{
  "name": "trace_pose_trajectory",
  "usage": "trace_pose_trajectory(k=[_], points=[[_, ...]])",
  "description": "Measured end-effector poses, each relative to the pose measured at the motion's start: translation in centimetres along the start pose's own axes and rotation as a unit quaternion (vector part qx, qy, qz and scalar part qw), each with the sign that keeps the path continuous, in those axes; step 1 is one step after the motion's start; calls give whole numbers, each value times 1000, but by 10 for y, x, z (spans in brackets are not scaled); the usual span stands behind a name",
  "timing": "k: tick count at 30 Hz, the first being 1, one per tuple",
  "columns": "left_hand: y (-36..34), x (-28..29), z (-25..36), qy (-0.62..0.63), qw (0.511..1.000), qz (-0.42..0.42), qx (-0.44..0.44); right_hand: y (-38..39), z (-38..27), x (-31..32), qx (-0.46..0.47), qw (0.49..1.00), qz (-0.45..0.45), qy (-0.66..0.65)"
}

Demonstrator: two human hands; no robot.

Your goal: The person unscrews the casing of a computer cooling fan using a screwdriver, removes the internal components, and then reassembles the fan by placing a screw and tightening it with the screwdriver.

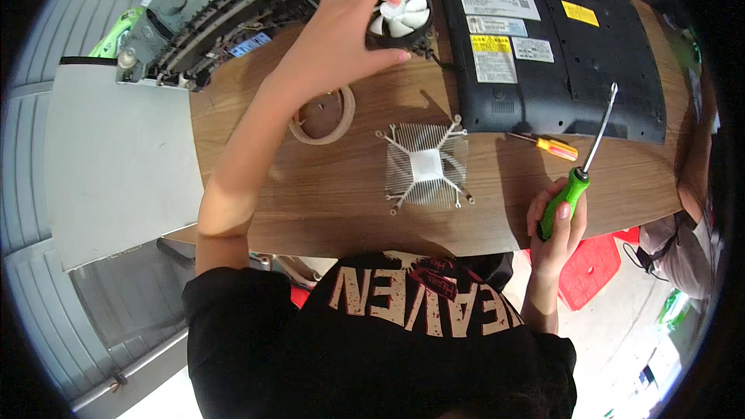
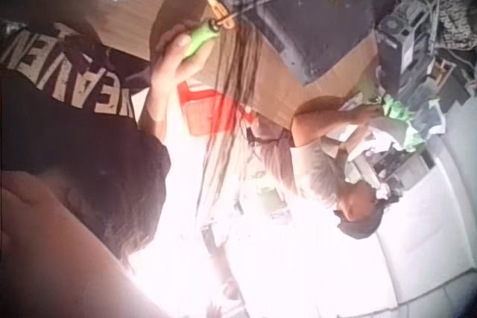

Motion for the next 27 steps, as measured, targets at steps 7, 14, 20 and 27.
trace_pose_trajectory(k=[7,14,20,27], points=[[-31,-29,-50,-46,991,-126,-24,-2,1,2,1,1000,19,-22],[-16,3,10,-27,998,-44,-38,-5,1,4,-6,1000,6,-3],[20,14,26,487,856,141,98,-7,4,5,-26,999,34,-8],[42,-20,5,837,433,210,261,-4,3,4,-15,998,37,-55]])
Point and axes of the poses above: each hand's wrist, its own y-axis away from the middle knuckle, its own x-axis out of the back of the hand, z = x × y, the point moved 7 cm from there along -y, towards the middle knuckle, and after that the axes turned 9 degrees about -x, right-handed, at the moved point
